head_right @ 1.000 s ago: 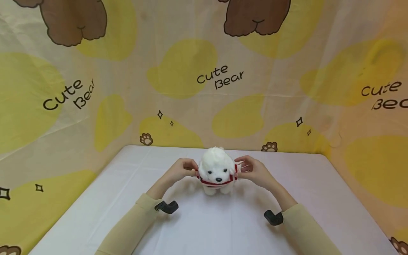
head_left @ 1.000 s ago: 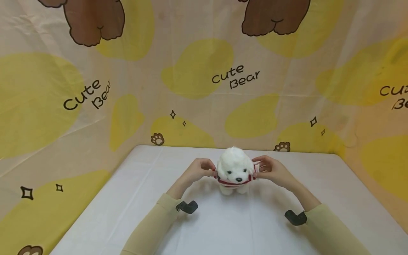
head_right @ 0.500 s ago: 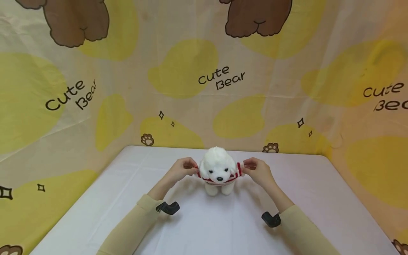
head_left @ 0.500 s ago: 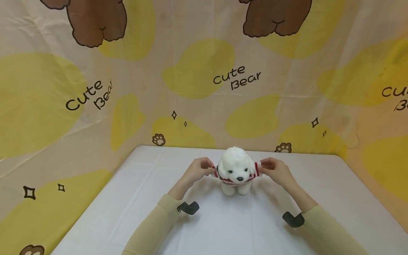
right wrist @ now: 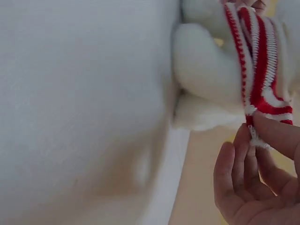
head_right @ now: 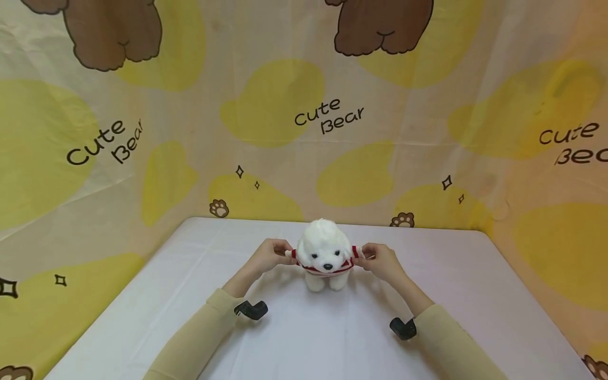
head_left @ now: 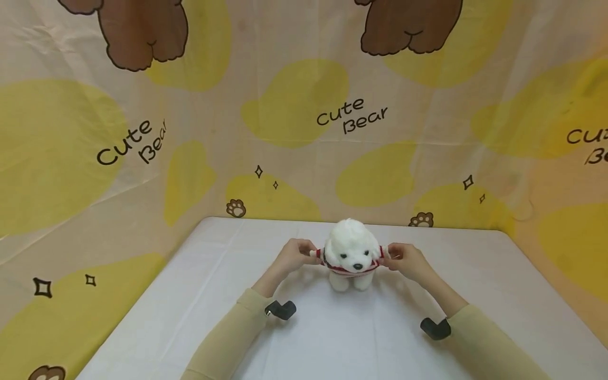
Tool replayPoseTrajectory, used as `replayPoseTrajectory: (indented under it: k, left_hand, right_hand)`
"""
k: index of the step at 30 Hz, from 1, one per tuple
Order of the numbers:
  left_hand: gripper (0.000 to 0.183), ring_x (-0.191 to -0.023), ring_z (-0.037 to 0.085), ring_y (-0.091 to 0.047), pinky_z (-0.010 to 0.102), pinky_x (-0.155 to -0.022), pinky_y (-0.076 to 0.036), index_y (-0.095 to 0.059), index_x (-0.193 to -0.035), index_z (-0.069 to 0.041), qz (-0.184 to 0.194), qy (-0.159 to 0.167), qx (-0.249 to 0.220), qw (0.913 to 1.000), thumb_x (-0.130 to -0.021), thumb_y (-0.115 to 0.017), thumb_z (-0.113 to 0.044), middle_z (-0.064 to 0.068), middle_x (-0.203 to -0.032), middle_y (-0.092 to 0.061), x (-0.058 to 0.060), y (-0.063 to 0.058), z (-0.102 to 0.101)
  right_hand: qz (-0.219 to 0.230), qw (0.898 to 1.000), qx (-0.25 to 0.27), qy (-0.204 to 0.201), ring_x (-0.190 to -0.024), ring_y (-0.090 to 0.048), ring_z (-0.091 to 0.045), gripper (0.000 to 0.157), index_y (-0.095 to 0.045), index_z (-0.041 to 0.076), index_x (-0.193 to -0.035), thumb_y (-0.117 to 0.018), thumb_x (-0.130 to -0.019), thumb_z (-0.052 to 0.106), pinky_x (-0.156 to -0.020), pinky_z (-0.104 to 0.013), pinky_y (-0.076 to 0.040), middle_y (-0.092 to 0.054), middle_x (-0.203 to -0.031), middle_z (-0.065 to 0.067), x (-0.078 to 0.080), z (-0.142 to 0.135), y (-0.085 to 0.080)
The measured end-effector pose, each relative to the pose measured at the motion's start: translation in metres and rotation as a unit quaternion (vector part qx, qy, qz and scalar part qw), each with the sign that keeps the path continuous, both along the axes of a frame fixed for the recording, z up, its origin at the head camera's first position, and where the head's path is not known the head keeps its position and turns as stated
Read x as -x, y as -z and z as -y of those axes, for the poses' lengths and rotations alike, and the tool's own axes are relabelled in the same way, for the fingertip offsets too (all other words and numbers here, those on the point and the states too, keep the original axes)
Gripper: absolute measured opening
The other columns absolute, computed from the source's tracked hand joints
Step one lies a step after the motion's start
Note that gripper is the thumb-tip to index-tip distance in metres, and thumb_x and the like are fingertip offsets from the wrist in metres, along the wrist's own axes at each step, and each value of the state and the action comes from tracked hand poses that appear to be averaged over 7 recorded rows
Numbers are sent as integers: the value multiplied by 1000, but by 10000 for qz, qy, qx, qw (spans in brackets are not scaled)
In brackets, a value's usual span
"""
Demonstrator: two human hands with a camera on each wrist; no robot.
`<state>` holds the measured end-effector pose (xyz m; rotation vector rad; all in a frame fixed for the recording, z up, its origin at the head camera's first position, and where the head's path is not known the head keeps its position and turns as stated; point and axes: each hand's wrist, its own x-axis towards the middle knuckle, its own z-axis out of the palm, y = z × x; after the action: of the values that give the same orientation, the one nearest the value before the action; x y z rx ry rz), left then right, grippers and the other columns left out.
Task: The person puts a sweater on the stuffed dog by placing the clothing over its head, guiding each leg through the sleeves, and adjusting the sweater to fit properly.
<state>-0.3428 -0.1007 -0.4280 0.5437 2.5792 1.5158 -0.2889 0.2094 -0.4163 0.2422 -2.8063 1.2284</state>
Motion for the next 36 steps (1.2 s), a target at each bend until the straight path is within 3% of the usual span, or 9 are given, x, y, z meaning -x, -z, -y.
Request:
replayPoseTrajectory:
  k: [3, 7, 12, 16, 20, 24, 29, 36]
  left_hand:
    - [16, -82, 12, -60, 32, -76, -45, -70, -86, -13, -83, -31, 91, 9999, -73, -79, -15, -3, -83, -69, -2, 0, 0]
    - [29, -93, 19, -63, 34, -82, -49, -70, -102, -13, -371, 211, -154, 9990, -75, -78, -15, 2, -101, -70, -5, -10, 4]
    - [48, -106, 28, -60, 41, -89, -50, -63, -121, -14, -753, 697, -777, 9917, -76, -79, -17, 6, -116, -65, -8, -23, 8]
    - [64, -112, 27, -55, 50, -94, -45, -54, -131, -22, -1081, 1102, -990, 9830, -74, -81, -17, 4, -126, -60, -14, -24, 6]
    - [73, -115, 20, -54, 45, -95, -46, -49, -135, -26, -1305, 1336, -976, 9775, -71, -83, -16, -1, -132, -55, -20, -22, -3]
    - [70, -114, 14, -53, 38, -93, -47, -50, -133, -28, -1332, 1252, -1051, 9775, -72, -83, -18, -6, -131, -55, -24, -18, -14]
    - [68, -111, 14, -54, 39, -90, -48, -53, -131, -24, -1427, 1043, -1145, 9776, -71, -83, -14, -4, -127, -58, -27, -17, -23]
    - [64, -102, 22, -62, 45, -85, -50, -55, -130, -13, -1296, 915, -1307, 9787, -72, -81, -7, 8, -126, -60, -25, -21, -29]
  right_hand:
    - [-101, 9999, 85, 111, -89, -66, -27, 32, -65, 1, -105, -72, -83, 23, -74, -36, -54, -69, -101, -16, -3, -1, 0]
    - [-449, 9982, 400, -44, -101, -64, -32, 36, -63, 2, -113, -71, -85, 24, -82, -40, -54, -67, -110, -17, -6, -8, -7]
    - [-908, 9902, 888, -583, -110, -60, -29, 42, -58, 4, -121, -71, -85, 22, -88, -32, -52, -63, -119, -15, -7, -20, -15]
    - [-1163, 9788, 1218, -1169, -117, -55, -23, 52, -54, 5, -127, -75, -80, 15, -96, -41, -46, -58, -127, -16, -10, -18, -16]
    - [-1236, 9749, 1087, -1502, -122, -50, -9, 62, -52, 10, -131, -79, -76, 17, -101, -47, -40, -55, -133, -11, -10, -7, -9]
    - [-1341, 9727, 1147, -1507, -110, -52, -4, 62, -53, 10, -130, -80, -74, 16, -96, -39, -47, -57, -127, -7, -9, 5, 1]
    - [-1540, 9673, 1435, -1415, -95, -54, -7, 58, -56, 8, -125, -80, -73, 10, -82, -24, -48, -60, -115, 1, -9, 13, 7]
    - [-1576, 9606, 1847, -1355, -106, -50, 1, 54, -55, 4, -126, -77, -76, 5, -95, -11, -37, -58, -114, 15, -7, 15, 11]
